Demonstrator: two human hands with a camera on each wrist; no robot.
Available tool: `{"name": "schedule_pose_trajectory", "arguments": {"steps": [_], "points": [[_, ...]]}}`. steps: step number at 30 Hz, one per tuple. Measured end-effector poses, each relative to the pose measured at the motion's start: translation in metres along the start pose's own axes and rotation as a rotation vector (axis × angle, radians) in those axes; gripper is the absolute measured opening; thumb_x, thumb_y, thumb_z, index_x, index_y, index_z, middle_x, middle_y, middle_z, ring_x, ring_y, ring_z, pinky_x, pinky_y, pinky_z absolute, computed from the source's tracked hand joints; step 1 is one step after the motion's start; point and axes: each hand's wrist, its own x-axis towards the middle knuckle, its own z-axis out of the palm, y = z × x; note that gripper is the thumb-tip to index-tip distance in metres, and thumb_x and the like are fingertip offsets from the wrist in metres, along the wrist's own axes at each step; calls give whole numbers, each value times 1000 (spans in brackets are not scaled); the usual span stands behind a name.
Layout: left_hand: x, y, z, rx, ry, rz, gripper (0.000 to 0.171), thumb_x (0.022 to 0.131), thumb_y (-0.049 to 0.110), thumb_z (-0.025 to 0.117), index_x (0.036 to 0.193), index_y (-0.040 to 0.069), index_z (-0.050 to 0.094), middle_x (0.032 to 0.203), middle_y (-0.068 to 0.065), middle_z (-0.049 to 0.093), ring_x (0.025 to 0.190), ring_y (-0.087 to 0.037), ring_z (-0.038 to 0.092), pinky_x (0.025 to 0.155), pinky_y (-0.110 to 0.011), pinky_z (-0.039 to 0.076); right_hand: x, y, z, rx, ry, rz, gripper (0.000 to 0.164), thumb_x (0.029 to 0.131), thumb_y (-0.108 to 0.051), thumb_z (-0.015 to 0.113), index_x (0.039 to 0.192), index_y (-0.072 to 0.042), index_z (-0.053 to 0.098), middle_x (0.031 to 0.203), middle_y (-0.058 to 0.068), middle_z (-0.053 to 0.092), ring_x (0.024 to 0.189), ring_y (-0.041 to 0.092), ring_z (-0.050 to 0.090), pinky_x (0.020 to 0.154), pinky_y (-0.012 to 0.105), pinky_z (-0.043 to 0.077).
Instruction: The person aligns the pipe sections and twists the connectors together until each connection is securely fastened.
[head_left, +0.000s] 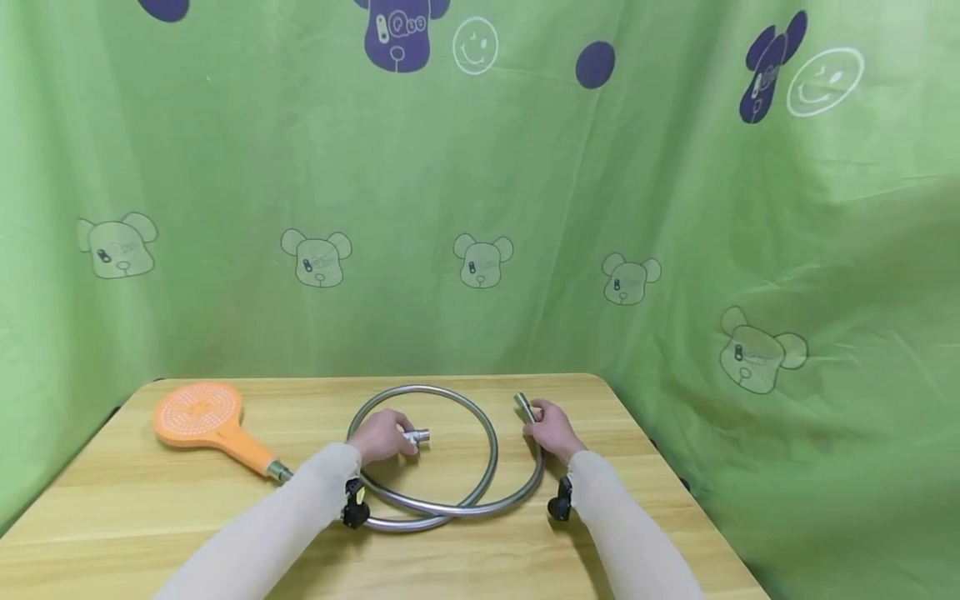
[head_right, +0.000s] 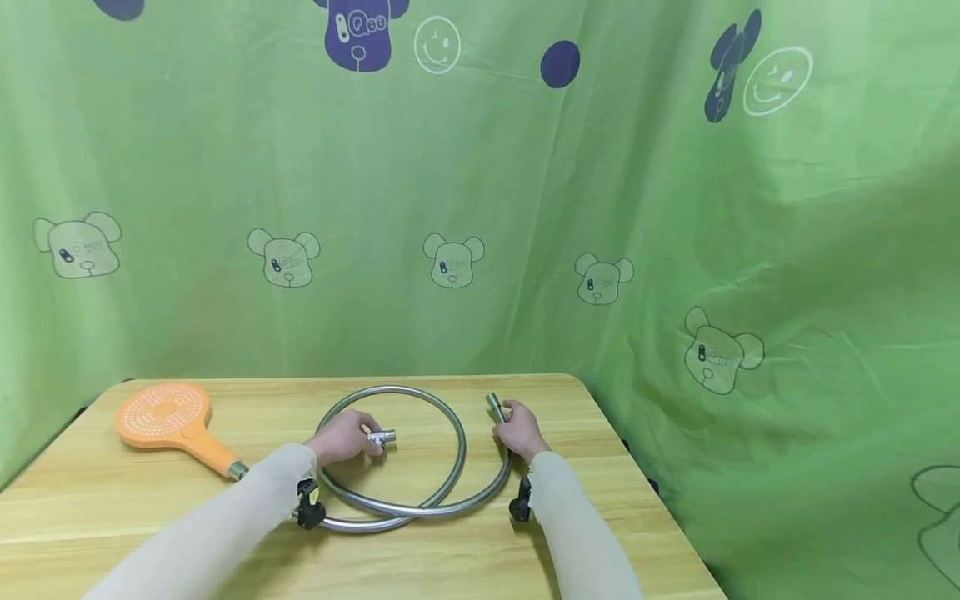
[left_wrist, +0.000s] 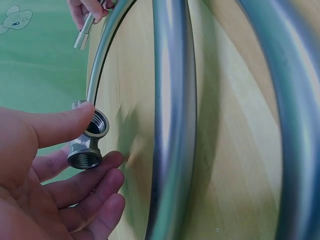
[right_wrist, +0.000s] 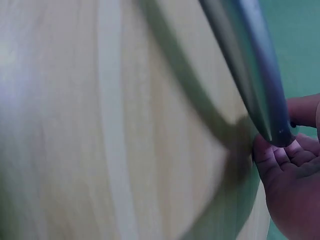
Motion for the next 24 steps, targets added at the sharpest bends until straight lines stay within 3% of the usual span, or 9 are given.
{"name": "schedule_pose_trajectory", "arguments": {"steps": [4, 11, 16, 19, 24], "points": [[-1, -1, -1, -11, 3, -7, 24, 74, 13, 84, 94, 6, 72, 85, -2, 66, 78, -18, 54, 69, -28, 42, 1, 0, 0, 19, 0, 6, 62, 79, 4, 68, 139, 8, 50, 96, 14, 58, 85, 22, 56, 74, 30, 51], [-4, -2, -5, 3, 30, -25, 24, 74, 13, 85, 93, 6, 71, 83, -1, 66, 77, -18, 55, 70, -28, 43, -3, -5, -2, 76, -23, 20, 59, 83, 11, 60, 141, 8, 47, 113, 25, 64, 96, 29, 65, 83, 34, 56], [-3, -5, -9, 13, 49, -28, 25, 73, 13, 85, 93, 6, 72, 84, -1, 67, 79, -18, 55, 72, -30, 44, -2, -8, -1, 109, -28, 24, 63, 82, 12, 58, 143, 6, 44, 114, 26, 61, 95, 28, 63, 80, 30, 53], [-2, -8, -10, 7, 52, -32, 26, 73, 13, 85, 95, 6, 72, 86, -2, 67, 80, -18, 55, 73, -30, 45, 0, -10, -1, 132, -19, 35, 63, 83, 9, 61, 143, 5, 45, 109, 22, 60, 88, 25, 61, 73, 28, 52], [0, -12, -10, -5, 59, -38, 29, 74, 13, 84, 97, 4, 71, 86, -3, 66, 80, -18, 56, 73, -30, 46, 0, -14, -2, 161, 18, 73, 53, 94, -10, 67, 141, 4, 48, 96, 14, 58, 80, 24, 61, 68, 29, 51]]}}
